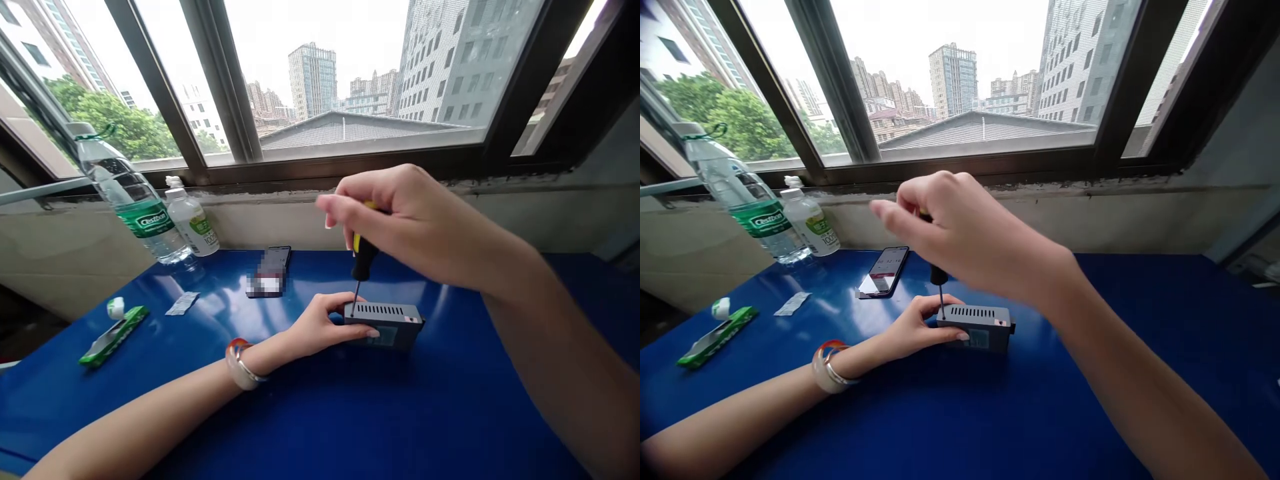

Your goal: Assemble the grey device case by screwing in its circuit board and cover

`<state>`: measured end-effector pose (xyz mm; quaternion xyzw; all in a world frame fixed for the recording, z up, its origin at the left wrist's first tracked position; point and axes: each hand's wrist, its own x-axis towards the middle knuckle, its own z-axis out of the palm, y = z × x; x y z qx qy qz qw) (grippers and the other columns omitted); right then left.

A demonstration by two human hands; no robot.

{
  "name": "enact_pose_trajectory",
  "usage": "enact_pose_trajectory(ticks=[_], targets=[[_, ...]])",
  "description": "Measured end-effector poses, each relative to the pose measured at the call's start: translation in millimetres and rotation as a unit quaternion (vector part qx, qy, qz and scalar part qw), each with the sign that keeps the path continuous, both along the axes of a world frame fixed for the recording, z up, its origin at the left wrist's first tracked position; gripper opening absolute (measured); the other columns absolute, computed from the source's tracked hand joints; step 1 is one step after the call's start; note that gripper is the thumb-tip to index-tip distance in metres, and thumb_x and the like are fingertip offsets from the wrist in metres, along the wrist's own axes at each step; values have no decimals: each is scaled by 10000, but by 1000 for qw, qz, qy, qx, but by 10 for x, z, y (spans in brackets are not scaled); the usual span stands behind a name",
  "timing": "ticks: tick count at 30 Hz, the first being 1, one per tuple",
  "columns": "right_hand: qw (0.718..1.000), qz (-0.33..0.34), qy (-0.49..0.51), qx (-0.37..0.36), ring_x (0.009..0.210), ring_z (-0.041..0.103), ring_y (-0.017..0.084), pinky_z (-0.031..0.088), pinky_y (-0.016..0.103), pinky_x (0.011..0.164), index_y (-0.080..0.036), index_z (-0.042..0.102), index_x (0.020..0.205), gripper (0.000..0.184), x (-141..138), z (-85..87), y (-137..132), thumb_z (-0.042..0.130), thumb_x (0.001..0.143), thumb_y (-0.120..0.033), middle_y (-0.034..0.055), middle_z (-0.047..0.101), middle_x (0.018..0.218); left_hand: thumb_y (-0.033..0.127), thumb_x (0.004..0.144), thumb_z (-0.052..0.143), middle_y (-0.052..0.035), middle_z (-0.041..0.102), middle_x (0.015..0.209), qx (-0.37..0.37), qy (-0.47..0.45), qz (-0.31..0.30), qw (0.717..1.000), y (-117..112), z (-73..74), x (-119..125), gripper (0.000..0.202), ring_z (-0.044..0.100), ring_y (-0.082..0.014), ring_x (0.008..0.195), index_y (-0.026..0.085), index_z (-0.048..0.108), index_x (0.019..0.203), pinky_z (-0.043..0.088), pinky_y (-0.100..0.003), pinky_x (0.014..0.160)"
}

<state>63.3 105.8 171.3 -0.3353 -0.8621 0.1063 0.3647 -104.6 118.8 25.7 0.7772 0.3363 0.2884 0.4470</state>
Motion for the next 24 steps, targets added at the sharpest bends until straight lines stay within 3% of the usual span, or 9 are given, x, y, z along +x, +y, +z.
enact_pose_trajectory(ticks=[3, 6, 8, 10, 12, 16, 18, 21, 24], targets=[[997, -51, -12, 51, 447, 391, 58, 281, 220, 415, -169, 612, 846, 269, -65, -42, -23, 472, 924, -385, -20, 487, 552, 363, 730, 746, -27, 655, 835, -2, 3, 2, 1000, 3, 1, 1, 372, 574, -136, 751, 110, 653, 986, 461, -209, 717], [998, -19, -26, 45, 575, 529, 81, 350, 196, 451, -238, 529, 1198, 298, 17, -43, -9, 492, 908, -295, 9, 621, 851, 363, 737, 739, -29, 657, 844, 3, 5, 0, 1000, 5, -1, 1, 363, 578, -140, 760, 113, 653, 986, 463, -213, 725], [999, 19, -37, 32, 687, 581, 100, 377, 186, 470, -270, 463, 1289, 398, 103, -20, 8, 491, 893, -243, 25, 610, 1038, 360, 739, 738, -26, 652, 832, 9, 6, -1, 1000, 5, -2, 2, 352, 574, -139, 756, 112, 653, 975, 459, -211, 721], [998, 46, -44, 5, 750, 599, 113, 394, 185, 480, -255, 464, 1295, 413, 153, 5, 20, 473, 886, -201, 38, 595, 1103, 356, 740, 739, -20, 644, 818, 13, 6, -1, 1000, 4, -2, 3, 345, 567, -135, 749, 113, 651, 968, 453, -207, 712], [998, 51, -29, -13, 726, 597, 111, 404, 195, 485, -216, 515, 1236, 345, 140, 10, 24, 458, 896, -201, 44, 617, 1041, 355, 740, 740, -17, 639, 815, 16, 5, -1, 1000, 3, -5, 2, 345, 562, -133, 749, 114, 647, 969, 449, -205, 710], [999, -16, 27, 35, 586, 534, 89, 387, 222, 486, -158, 619, 988, 231, -6, -46, 27, 462, 932, -319, 21, 615, 760, 364, 748, 733, -22, 641, 836, 14, 7, -3, 1000, 2, -15, -2, 351, 565, -134, 761, 116, 639, 978, 452, -207, 722], [997, -46, 27, 55, 581, 527, 87, 390, 222, 493, -160, 610, 1032, 220, -48, -74, 36, 464, 934, -293, 17, 610, 751, 368, 749, 732, -21, 641, 838, 14, 7, -4, 1000, 2, -20, -3, 355, 564, -133, 757, 117, 637, 981, 454, -207, 722], [999, -16, 9, 32, 740, 594, 116, 436, 205, 529, -218, 469, 1301, 385, 7, -63, 40, 470, 915, -220, 39, 629, 989, 371, 753, 726, -13, 634, 820, 20, 6, -2, 1000, 1, -23, 0, 347, 557, -129, 744, 120, 640, 978, 453, -206, 713], [996, 79, -13, -29, 1024, 586, 173, 510, 216, 636, -288, 361, 1405, 527, 131, 2, 2, 480, 895, -226, 45, 549, 1254, 370, 756, 721, -8, 625, 794, 31, 7, 0, 1000, -4, -15, 5, 337, 550, -130, 734, 117, 647, 967, 452, -208, 705]])
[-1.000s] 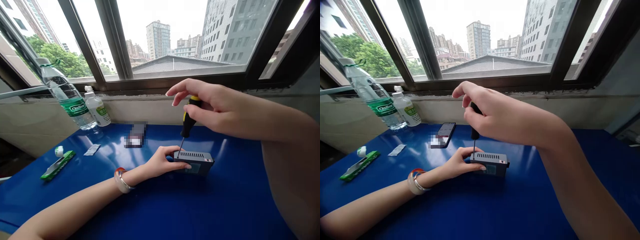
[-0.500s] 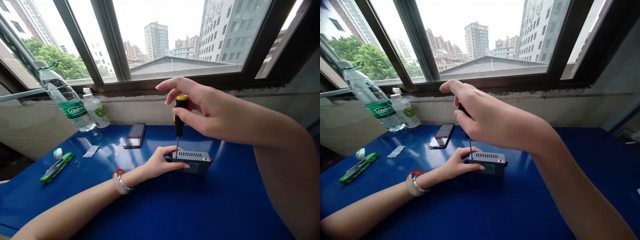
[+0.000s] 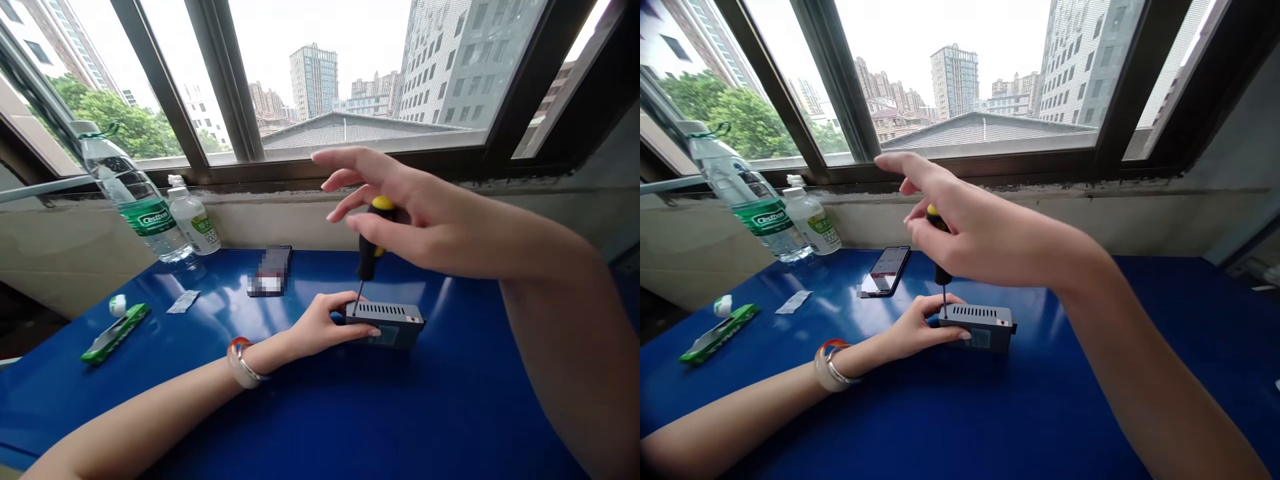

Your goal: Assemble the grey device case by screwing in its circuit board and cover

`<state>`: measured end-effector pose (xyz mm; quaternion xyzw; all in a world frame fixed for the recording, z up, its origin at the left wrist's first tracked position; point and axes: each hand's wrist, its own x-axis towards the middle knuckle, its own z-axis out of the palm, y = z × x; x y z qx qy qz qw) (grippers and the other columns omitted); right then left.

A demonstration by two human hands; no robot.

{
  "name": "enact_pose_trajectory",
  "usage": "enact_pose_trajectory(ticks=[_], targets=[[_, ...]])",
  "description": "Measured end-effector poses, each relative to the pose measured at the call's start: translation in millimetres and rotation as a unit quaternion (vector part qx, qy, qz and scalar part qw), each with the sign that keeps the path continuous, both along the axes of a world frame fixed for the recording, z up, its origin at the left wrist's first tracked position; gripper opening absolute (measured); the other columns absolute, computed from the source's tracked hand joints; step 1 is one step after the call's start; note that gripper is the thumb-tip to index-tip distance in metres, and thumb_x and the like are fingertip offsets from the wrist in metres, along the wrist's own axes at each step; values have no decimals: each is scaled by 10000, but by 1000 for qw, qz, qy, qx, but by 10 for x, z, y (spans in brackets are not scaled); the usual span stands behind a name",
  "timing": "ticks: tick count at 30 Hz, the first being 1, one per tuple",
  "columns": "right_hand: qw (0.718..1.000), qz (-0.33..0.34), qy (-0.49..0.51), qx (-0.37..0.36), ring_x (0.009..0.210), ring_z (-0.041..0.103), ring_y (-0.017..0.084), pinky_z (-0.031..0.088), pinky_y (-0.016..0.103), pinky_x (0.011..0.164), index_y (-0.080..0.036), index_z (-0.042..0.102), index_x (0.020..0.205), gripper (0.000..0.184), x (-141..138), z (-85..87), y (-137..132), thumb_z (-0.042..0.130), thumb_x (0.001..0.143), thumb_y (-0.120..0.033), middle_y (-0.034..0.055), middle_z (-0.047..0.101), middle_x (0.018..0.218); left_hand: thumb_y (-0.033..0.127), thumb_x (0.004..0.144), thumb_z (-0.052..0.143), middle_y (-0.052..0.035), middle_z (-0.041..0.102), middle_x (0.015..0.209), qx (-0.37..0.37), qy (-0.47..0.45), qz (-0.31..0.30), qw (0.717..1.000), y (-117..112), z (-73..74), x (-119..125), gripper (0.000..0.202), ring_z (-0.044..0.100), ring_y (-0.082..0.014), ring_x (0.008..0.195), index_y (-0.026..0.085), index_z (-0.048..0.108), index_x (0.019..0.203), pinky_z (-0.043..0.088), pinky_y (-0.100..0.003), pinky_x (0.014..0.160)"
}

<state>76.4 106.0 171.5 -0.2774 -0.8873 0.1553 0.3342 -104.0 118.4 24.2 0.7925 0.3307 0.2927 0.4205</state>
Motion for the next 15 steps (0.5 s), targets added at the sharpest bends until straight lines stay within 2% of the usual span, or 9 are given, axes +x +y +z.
enact_pose_trajectory(ticks=[2, 3, 6, 9, 11, 15], targets=[[998, 41, -11, -40, 1119, 548, 187, 535, 239, 733, -296, 389, 1394, 519, 42, 37, -44, 472, 886, -229, 26, 514, 1320, 374, 751, 724, -10, 623, 789, 4, 2, 4, 1000, -4, 9, 2, 345, 553, -133, 734, 112, 648, 962, 453, -211, 701], [998, 40, -12, -46, 1114, 550, 186, 536, 245, 753, -289, 423, 1372, 491, 40, 45, -65, 465, 886, -234, 21, 522, 1312, 377, 749, 725, -12, 626, 793, 3, 2, 6, 1000, -6, 13, 2, 350, 558, -136, 737, 110, 648, 962, 456, -212, 700], [999, -52, -8, 0, 890, 610, 158, 505, 231, 622, -232, 533, 1247, 355, -43, 24, -93, 425, 919, -311, 39, 615, 1085, 385, 748, 725, -23, 646, 822, -5, 8, 8, 1000, -10, 19, 1, 362, 579, -147, 759, 112, 645, 972, 467, -215, 710], [990, -127, 12, 58, 619, 536, 114, 383, 228, 478, -183, 580, 1057, 344, -137, -32, -47, 374, 948, -435, 32, 588, 780, 387, 753, 722, -29, 656, 838, -6, 11, 7, 1000, -8, 17, 1, 365, 589, -149, 769, 114, 640, 980, 472, -216, 721], [988, -130, 37, 72, 589, 493, 108, 355, 238, 471, -180, 564, 980, 314, -158, -61, 10, 439, 924, -462, 26, 561, 737, 393, 755, 720, -29, 655, 836, 0, 9, 4, 1000, -6, 16, 2, 365, 588, -148, 767, 113, 637, 975, 472, -215, 724], [991, -99, 83, 47, 662, 502, 123, 410, 258, 527, -186, 541, 937, 261, -112, -81, 113, 654, 807, -382, 22, 545, 782, 382, 763, 713, -21, 649, 822, 7, 6, -3, 1000, -7, 18, 4, 341, 576, -140, 748, 119, 636, 966, 469, -214, 714]])
